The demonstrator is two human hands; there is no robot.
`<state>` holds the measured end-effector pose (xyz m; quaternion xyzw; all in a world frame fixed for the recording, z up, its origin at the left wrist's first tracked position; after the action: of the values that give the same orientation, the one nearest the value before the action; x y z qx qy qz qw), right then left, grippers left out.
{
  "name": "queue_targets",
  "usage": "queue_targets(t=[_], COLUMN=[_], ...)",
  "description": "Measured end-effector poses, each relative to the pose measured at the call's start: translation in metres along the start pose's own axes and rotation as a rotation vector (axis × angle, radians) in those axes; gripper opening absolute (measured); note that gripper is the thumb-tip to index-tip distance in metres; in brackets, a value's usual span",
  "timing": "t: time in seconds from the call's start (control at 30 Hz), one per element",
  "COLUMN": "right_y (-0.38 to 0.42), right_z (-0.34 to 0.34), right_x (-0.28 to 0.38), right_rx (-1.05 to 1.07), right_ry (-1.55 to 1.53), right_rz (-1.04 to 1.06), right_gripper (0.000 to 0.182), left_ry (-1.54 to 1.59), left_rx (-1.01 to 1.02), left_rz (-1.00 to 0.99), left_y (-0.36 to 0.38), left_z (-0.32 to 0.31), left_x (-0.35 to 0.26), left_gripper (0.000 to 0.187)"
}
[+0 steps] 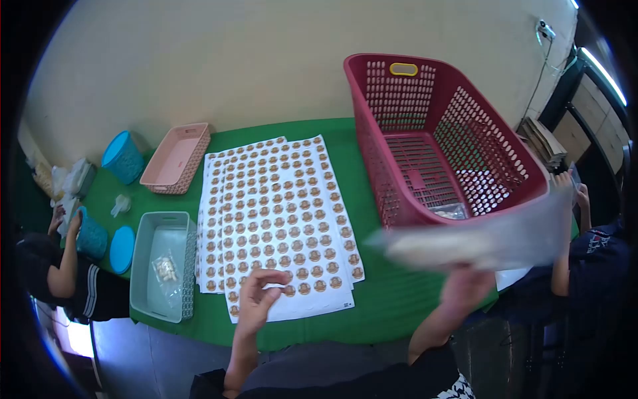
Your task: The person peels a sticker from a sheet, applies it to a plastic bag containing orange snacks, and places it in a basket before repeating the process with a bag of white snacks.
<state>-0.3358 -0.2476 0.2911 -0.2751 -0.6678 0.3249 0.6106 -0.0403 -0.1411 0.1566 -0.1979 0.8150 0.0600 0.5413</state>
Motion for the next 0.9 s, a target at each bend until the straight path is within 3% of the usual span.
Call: queue_targets(t=[0.03, 0.07, 0.1, 0.13, 0.17, 0.23, 0.3, 0.33, 0.4, 0.5, 0.67, 0.77, 0.83, 0.9], right_y=[-0.017, -0.038, -0.049, -0.062, -0.075, -0.108, -0.123, -0.121, -0.117, -0.117, -0.106, -0.047, 0.001, 0.045], right_z=[0.036, 0.054, 0.080, 0.097, 0.105, 0.087, 0.067, 0.064, 0.049, 0.044, 0.054, 0.005, -0.060, -0.134], right_x=[0.012, 0.040, 0.043, 0.041, 0.029, 0.006, -0.043, -0.049, -0.061, -0.070, -0.023, 0.030, 0.031, 0.005], right_rx=[-0.248, -0.649, -0.807, -0.822, -0.842, -0.577, -0.113, -0.088, -0.031, 0.086, -0.269, -0.341, 0.101, 0.487], right_ry=[-0.075, 0.096, 0.105, 0.185, 0.344, 0.711, 1.097, 1.091, 0.839, 0.838, 0.892, 0.742, 0.573, 0.458], right_rz=[0.165, 0.234, 0.295, 0.395, 0.316, 0.134, -0.332, -0.337, -0.256, -0.338, 0.032, 0.246, 0.391, 0.212], right_gripper=[0.041, 0.044, 0.043, 0.038, 0.037, 0.028, 0.030, 0.030, 0.034, 0.043, 0.045, 0.035, 0.028, 0.024], left_ry=[-0.022, -0.008, -0.015, -0.026, -0.038, -0.042, -0.050, -0.071, -0.099, -0.163, -0.425, -0.576, -0.621, -1.098], left_rx=[-0.054, -0.128, -0.177, -0.198, -0.222, -0.224, -0.252, -0.252, -0.258, -0.268, -0.339, -0.397, -0.459, -0.380], left_rz=[-0.020, -0.026, -0.022, -0.020, -0.018, -0.009, 0.007, 0.018, 0.038, 0.071, 0.081, 0.106, 0.134, 0.091], left_y=[-0.003, -0.005, -0.005, -0.004, -0.003, -0.001, 0.006, 0.007, 0.009, 0.011, 0.021, 0.036, 0.050, 0.059], left_z=[0.009, 0.021, 0.029, 0.035, 0.040, 0.045, 0.052, 0.052, 0.059, 0.071, 0.100, 0.133, 0.152, 0.162], left_x=[-0.003, 0.000, 0.001, 0.001, 0.003, 0.006, 0.010, 0.011, 0.017, 0.027, 0.028, 0.040, 0.046, 0.047], left_gripper=[0.023, 0.019, 0.016, 0.015, 0.014, 0.014, 0.013, 0.013, 0.014, 0.015, 0.020, 0.024, 0.028, 0.032])
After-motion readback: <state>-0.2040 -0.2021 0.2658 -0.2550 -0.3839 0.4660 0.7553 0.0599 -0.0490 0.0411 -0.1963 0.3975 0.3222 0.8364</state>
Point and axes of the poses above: each hand's wrist, its own y-axis away from the middle knuckle, its own z-axis out of the back of the hand, x = y × z, the point moved 10 cm from there along -y, towards the middle knuckle, and after that the axes turned 10 degrees about y, right-handed, at the moved point
